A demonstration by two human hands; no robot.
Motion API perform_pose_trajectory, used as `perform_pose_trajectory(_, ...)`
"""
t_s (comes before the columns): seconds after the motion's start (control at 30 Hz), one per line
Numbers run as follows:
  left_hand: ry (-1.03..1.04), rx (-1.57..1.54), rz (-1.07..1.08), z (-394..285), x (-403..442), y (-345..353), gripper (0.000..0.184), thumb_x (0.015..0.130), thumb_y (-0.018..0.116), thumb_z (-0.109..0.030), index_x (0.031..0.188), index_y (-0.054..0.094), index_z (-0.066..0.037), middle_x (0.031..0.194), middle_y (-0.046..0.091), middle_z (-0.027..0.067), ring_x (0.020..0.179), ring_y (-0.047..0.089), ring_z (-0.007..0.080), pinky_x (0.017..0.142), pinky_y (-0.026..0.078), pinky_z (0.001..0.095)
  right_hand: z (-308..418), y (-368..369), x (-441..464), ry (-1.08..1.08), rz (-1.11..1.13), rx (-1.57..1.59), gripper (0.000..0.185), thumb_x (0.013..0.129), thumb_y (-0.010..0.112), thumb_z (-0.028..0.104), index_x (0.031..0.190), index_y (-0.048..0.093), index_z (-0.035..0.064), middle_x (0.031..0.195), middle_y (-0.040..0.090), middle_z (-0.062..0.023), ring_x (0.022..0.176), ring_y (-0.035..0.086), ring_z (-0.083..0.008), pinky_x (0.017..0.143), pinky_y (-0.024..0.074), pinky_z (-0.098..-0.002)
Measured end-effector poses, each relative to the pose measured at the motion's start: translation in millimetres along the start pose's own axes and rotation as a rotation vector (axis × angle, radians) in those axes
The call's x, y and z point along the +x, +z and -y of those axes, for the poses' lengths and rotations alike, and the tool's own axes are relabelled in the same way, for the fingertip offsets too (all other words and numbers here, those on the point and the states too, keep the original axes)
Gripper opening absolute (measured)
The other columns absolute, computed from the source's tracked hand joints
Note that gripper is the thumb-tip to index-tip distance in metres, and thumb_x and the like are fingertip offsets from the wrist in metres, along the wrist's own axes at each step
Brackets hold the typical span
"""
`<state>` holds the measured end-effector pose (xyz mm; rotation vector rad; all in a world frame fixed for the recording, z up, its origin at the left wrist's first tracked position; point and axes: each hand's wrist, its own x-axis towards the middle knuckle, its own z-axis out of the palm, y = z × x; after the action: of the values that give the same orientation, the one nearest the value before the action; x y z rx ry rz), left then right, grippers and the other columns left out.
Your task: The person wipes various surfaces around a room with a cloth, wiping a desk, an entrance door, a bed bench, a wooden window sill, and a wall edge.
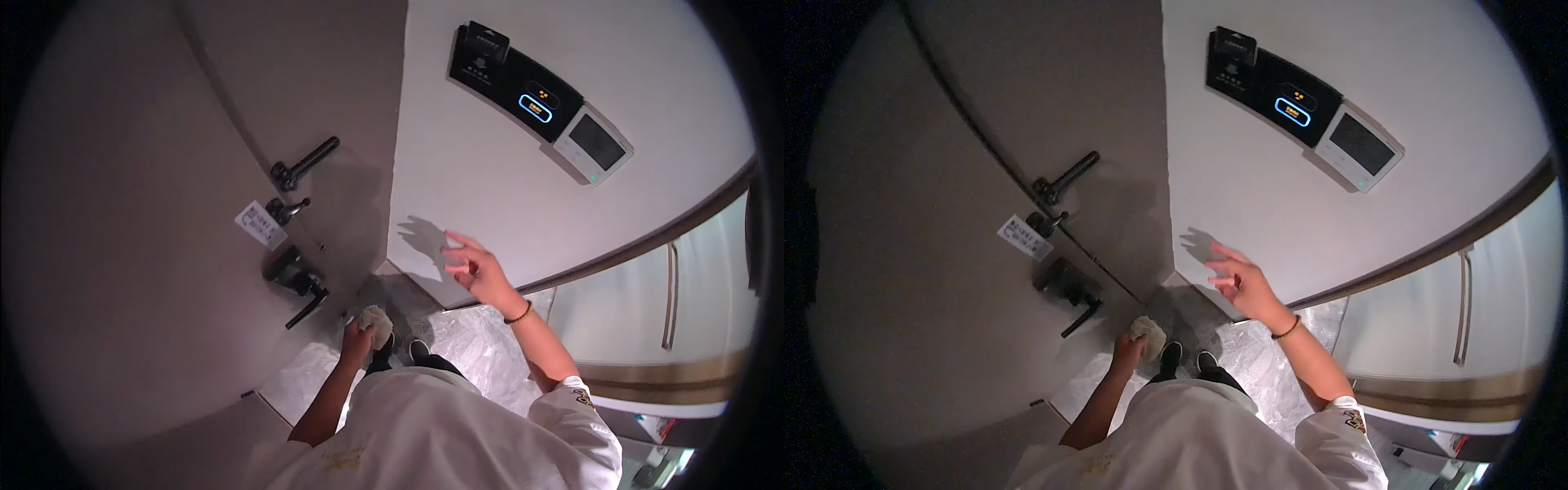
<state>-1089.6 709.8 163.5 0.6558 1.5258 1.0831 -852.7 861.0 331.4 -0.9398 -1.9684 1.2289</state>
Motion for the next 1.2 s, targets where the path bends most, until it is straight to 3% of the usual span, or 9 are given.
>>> perform_pose_trajectory(0.23, 0.196, -0.121, -0.211, 73.9, -48.5, 4.2, 0.026, 0.08, 0.057, -0.005, 0.106, 0.058, -0.002, 0.098, 0.061, 0.0034, 0.093, 0.055, 0.0152, 0.082, 0.042, 0.028, -92.3, 43.6, -55.5, 0.384, 0.175, 0.545, 0.027, 0.074, 0.06, -0.013, 0.098, 0.059, -0.0004, 0.098, 0.062, -0.0097, 0.081, 0.063, -0.016, 0.073, 0.0495, -0.0252)
perform_pose_trajectory(0.33, 0.185, -0.363, -0.248, 83.7, -94.8, 9.9, 0.029, 0.079, 0.052, 0.004, 0.106, 0.059, -0.003, 0.098, 0.06, 0.0027, 0.093, 0.056, 0.0141, 0.084, 0.041, 0.0276, -121.6, 59.0, -60.1, 0.113, 0.227, 0.39, 0.015, 0.072, 0.065, -0.008, 0.084, 0.058, -0.0025, 0.083, 0.064, -0.0081, 0.078, 0.063, -0.0147, 0.068, 0.0514, -0.0259)
perform_pose_trajectory(0.43, 0.022, -0.467, -0.575, 94.3, -139.7, 18.0, 0.026, 0.077, 0.054, 0.006, 0.103, 0.058, 0.0, 0.095, 0.061, 0.0037, 0.09, 0.057, 0.0147, 0.082, 0.043, 0.0275, -119.1, 78.2, -57.1, 0.671, 0.392, 0.223, 0.024, 0.084, 0.062, 0.019, 0.07, 0.054, 0.0006, 0.056, 0.054, -0.0015, 0.047, 0.054, -0.0097, 0.041, 0.0429, -0.0257)
perform_pose_trajectory(0.53, -0.037, -0.611, -0.677, 113.4, -181.1, 20.3, 0.03, 0.079, 0.049, 0.008, 0.107, 0.057, 0.0, 0.096, 0.062, 0.0061, 0.089, 0.059, 0.0157, 0.08, 0.045, 0.0278, -136.5, 109.6, -75.5, 0.523, 0.33, -0.007, 0.036, 0.089, 0.054, 0.03, 0.065, 0.052, 0.0031, 0.054, 0.051, 0.0002, 0.04, 0.049, -0.0087, 0.035, 0.0369, -0.0261)
perform_pose_trajectory(0.67, -0.09, -0.663, -0.772, 101.5, -227.2, 27.5, 0.028, 0.081, 0.043, 0.009, 0.106, 0.055, 0.003, 0.093, 0.063, 0.0103, 0.083, 0.062, 0.0184, 0.074, 0.05, 0.029, -150.1, 130.4, -121.2, 0.231, 0.516, -0.199, 0.037, 0.09, 0.046, 0.03, 0.066, 0.052, 0.0016, 0.051, 0.049, -0.0084, 0.042, 0.052, -0.0217, 0.043, 0.0418, -0.0332)
perform_pose_trajectory(0.77, 0.002, -0.781, -0.877, 122.8, -258.3, 30.3, 0.028, 0.081, 0.042, 0.009, 0.105, 0.056, 0.002, 0.09, 0.064, 0.0099, 0.079, 0.062, 0.0171, 0.071, 0.05, 0.0286, -198.5, 120.7, -163.9, 0.186, 0.64, -0.798, 0.037, 0.087, 0.042, 0.034, 0.081, 0.059, 0.0008, 0.075, 0.061, -0.021, 0.073, 0.06, -0.0398, 0.066, 0.0483, -0.0473)
perform_pose_trajectory(0.93, -0.044, -0.104, -1.012, 215.4, -326.5, 22.6, 0.027, 0.079, 0.047, 0.002, 0.102, 0.059, -0.004, 0.085, 0.066, 0.0092, 0.078, 0.062, 0.0177, 0.07, 0.048, 0.0305, -225.6, 79.6, -209.0, 0.55, 0.544, -1.085, 0.042, 0.082, 0.047, 0.04, 0.091, 0.063, 0.0019, 0.097, 0.062, -0.021, 0.095, 0.059, -0.0361, 0.083, 0.0448, -0.0455)
perform_pose_trajectory(1.07, -0.348, -0.252, -1.208, 343.7, -438.1, 62.7, 0.033, 0.071, 0.046, -0.001, 0.1, 0.061, -0.004, 0.088, 0.064, 0.02, 0.087, 0.062, 0.0315, 0.077, 0.047, 0.0358, -210.0, 118.5, -212.6, 0.491, 0.488, -1.112, 0.042, 0.081, 0.048, 0.036, 0.094, 0.061, -0.0017, 0.094, 0.062, -0.024, 0.093, 0.06, -0.036, 0.08, 0.0465, -0.0448)
perform_pose_trajectory(1.2, -0.955, -0.304, -1.27, 530.3, -546.9, 128.0, 0.035, 0.075, 0.06, -0.035, 0.095, 0.064, -0.007, 0.089, 0.064, 0.0188, 0.088, 0.062, 0.0309, 0.075, 0.048, 0.0379, -196.9, 211.4, -227.7, 0.188, 0.643, -1.067, 0.039, 0.081, 0.051, 0.034, 0.086, 0.064, -0.0028, 0.086, 0.062, -0.0258, 0.086, 0.061, -0.0382, 0.078, 0.0475, -0.0434)
